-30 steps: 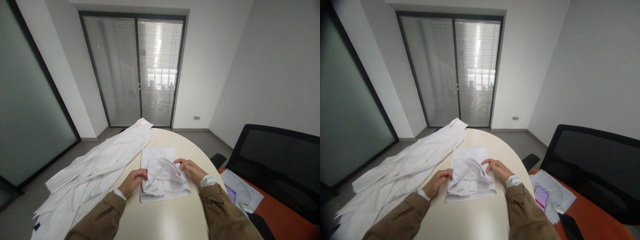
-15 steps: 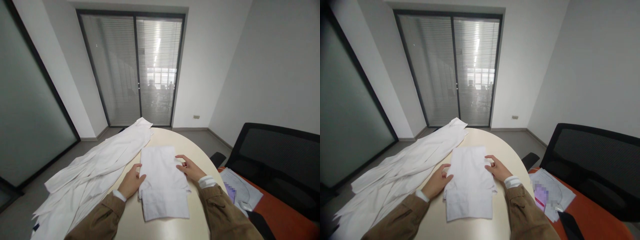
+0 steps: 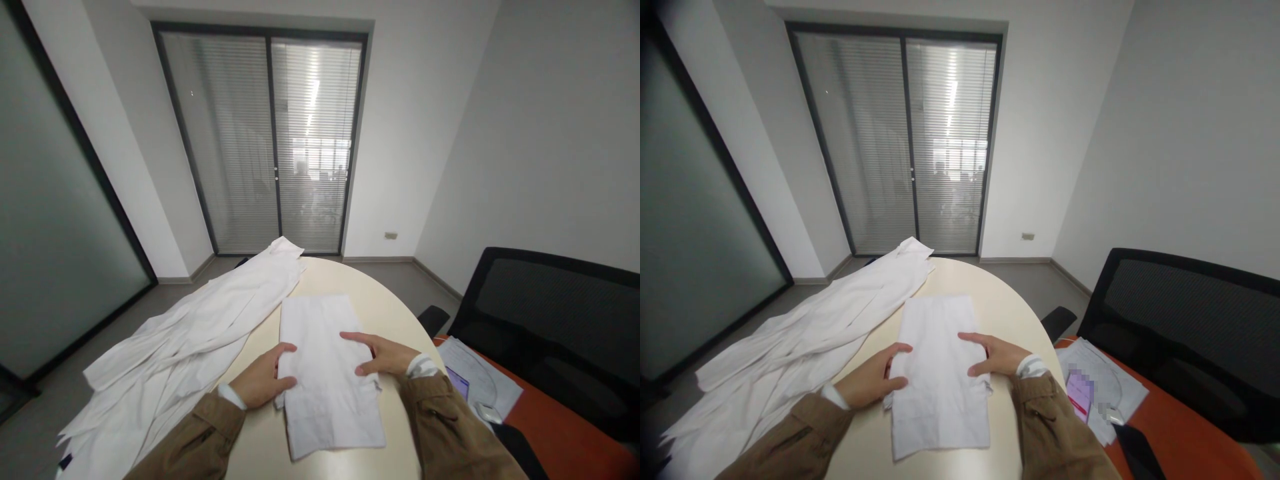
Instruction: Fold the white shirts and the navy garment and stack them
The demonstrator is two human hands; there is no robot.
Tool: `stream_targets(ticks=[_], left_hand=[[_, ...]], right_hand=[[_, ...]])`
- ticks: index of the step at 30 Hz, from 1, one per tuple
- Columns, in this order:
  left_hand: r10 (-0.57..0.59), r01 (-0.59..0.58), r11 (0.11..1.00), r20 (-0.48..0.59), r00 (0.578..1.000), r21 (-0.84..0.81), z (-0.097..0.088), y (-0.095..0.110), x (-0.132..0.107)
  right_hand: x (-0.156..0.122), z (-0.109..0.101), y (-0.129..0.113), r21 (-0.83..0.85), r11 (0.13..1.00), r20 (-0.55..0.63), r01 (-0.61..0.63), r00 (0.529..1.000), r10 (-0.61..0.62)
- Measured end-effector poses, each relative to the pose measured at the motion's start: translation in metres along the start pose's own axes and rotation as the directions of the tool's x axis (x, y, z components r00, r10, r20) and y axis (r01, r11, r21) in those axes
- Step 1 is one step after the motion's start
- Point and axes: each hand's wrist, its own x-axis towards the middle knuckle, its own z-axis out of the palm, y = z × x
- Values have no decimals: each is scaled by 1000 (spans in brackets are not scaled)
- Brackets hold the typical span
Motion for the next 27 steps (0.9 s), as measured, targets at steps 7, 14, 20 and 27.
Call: stream_targets(ticks=[7,14,20,27], left_hand=[[23,-2,967,80,997,-254,-1,-5,5],[7,46,973,228,974,-228,-7,-6,0],[-26,26,999,-15,1000,-22,-35,-23,12],[269,-80,933,-531,804,350,-34,-53,59]], right_hand=[[10,-1,7,-70,998,-113,3,994,-11],[36,-10,20,68,998,-449,-17,892,45],[40,-18,28,45,994,-473,-104,874,113],[78,-16,43,-260,958,-566,121,785,-253]])
